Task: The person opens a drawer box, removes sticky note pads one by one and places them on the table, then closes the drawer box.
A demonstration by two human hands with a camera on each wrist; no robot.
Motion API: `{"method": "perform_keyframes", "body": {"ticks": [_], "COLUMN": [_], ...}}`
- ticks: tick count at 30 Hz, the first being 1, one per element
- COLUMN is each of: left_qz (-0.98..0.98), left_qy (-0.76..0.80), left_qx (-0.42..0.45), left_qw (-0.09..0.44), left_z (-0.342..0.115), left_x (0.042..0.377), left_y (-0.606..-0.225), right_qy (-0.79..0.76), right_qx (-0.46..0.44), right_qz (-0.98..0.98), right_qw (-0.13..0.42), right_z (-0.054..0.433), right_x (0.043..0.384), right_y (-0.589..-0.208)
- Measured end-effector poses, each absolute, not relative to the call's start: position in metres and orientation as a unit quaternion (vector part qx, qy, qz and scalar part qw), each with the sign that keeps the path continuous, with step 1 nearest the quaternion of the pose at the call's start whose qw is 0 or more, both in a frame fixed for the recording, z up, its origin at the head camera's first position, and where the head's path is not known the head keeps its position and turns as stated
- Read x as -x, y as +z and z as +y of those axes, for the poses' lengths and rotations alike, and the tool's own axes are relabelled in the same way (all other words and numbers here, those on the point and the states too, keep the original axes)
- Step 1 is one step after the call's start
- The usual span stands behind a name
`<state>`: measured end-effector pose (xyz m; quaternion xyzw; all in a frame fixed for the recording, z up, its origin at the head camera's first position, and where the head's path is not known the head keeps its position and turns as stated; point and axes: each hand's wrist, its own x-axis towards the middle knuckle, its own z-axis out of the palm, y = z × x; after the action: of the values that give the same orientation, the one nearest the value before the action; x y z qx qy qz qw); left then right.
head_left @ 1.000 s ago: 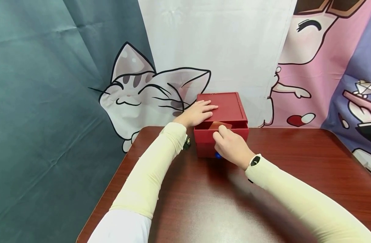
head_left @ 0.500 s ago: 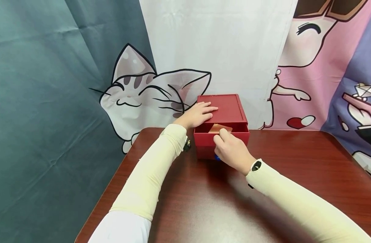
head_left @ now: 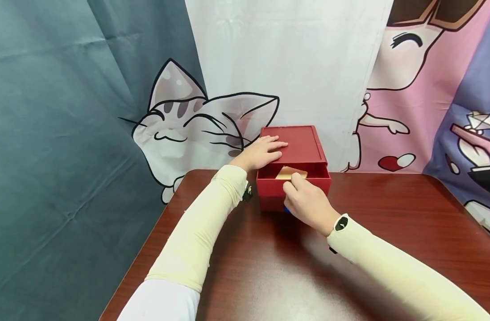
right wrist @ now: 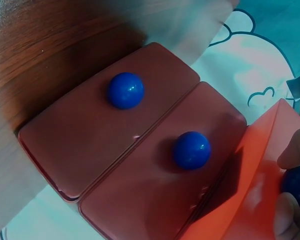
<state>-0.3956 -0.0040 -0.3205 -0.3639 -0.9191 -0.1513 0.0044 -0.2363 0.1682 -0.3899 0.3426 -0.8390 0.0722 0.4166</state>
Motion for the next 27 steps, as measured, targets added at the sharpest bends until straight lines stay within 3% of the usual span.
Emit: {"method": "perform_keyframes", "body": {"ticks": [27], "left_qz": [-0.916], "left_qy": [-0.167], "left_qx": [0.364], "left_qw": [0.007], "left_z": [-0.004], "left_x": [0.396], "left_y": [-0.322], "right_qy": [0.065], "right_qx": [-0.352], "right_qz": [-0.833], "right_qw": [0.421], "right_z": [0.166], "right_x": [0.217], "right_y": [-0.389]}}
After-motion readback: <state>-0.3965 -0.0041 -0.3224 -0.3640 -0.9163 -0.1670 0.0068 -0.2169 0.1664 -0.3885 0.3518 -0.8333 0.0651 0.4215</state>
